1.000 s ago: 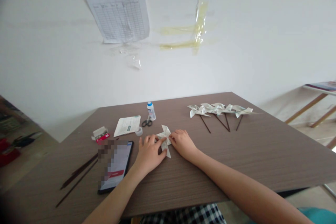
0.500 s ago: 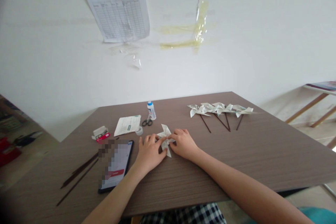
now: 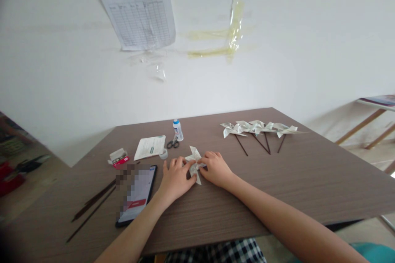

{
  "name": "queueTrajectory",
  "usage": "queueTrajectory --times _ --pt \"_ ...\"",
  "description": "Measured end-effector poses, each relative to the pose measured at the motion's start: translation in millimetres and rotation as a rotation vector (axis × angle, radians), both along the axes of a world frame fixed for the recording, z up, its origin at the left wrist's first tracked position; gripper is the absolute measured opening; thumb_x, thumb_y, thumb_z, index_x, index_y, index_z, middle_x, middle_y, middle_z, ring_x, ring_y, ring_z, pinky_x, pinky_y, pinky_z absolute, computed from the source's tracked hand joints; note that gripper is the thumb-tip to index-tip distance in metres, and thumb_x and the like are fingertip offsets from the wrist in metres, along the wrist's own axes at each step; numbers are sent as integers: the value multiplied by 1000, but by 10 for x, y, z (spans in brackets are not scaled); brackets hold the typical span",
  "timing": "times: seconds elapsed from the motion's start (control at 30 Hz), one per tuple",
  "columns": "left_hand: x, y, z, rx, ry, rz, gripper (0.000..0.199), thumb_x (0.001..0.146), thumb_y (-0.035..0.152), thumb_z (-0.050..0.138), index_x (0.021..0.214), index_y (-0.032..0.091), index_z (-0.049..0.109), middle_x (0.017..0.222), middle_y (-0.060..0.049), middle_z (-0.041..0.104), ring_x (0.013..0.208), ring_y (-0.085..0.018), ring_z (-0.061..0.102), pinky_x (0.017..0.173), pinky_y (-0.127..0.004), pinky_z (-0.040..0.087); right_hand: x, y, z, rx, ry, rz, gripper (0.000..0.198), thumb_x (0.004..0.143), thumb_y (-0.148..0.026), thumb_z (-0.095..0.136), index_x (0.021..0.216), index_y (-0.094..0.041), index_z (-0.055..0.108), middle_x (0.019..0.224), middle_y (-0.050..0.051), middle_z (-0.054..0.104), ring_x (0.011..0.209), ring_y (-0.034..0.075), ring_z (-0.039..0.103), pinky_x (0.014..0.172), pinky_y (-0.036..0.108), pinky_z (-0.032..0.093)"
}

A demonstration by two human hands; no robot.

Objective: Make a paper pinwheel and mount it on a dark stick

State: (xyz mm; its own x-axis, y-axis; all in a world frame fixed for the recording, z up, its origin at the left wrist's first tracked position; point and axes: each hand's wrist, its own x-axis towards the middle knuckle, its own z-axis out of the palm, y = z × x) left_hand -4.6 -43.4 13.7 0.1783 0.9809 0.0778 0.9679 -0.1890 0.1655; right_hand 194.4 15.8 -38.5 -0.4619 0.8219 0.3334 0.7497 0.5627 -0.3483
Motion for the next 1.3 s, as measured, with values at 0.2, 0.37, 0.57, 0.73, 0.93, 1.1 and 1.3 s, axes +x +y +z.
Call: queueTrajectory --times 0.2,0.37,0.57,0.73,0.93,1.1,1.3 --pt "-7 -9 13 -5 -20 19 53 106 35 78 159 34 77 150 -13 76 151 -44 65 140 -84 34 22 8 -7 5 1 16 25 104 -16 76 121 -27 91 116 10 83 119 31 78 110 46 57" --pt "-9 15 0 -26 -8 34 55 105 37 79 160 34 75 154 -13 75 154 -43 62 141 -83 31 22 10 -4 2 10 16 24 104 -16 78 121 -26 91 117 11 84 119 31 78 111 47 58" --pt "-9 11 -3 -22 -17 27 57 105 37 78 162 36 75 152 -13 76 152 -43 64 141 -83 30 32 14 -8 13 6 28 25 105 -16 77 122 -27 91 117 10 84 119 31 78 112 47 58" --pt "-8 -4 12 -10 -27 15 52 104 34 80 156 35 81 146 -13 77 148 -45 65 139 -86 31 29 13 1 6 1 29 27 105 -16 77 126 -27 91 117 11 84 119 32 79 111 47 58" --pt "-13 5 6 -18 -6 14 48 107 37 79 154 37 82 148 -12 76 150 -45 64 140 -86 31 22 7 6 -22 -1 24 27 105 -16 77 126 -26 91 120 11 84 123 33 78 113 49 57" --pt "-15 20 0 -30 6 17 50 107 39 79 157 38 80 151 -12 76 151 -44 63 140 -86 30 17 12 -5 -27 12 16 26 106 -17 77 126 -25 91 120 12 84 124 33 78 114 50 57" --pt "-8 16 28 -37 6 4 51 108 38 77 159 38 79 153 -13 76 152 -45 62 140 -88 27 29 33 -38 0 7 30 25 106 -18 77 126 -27 91 118 11 83 120 31 77 111 47 57"
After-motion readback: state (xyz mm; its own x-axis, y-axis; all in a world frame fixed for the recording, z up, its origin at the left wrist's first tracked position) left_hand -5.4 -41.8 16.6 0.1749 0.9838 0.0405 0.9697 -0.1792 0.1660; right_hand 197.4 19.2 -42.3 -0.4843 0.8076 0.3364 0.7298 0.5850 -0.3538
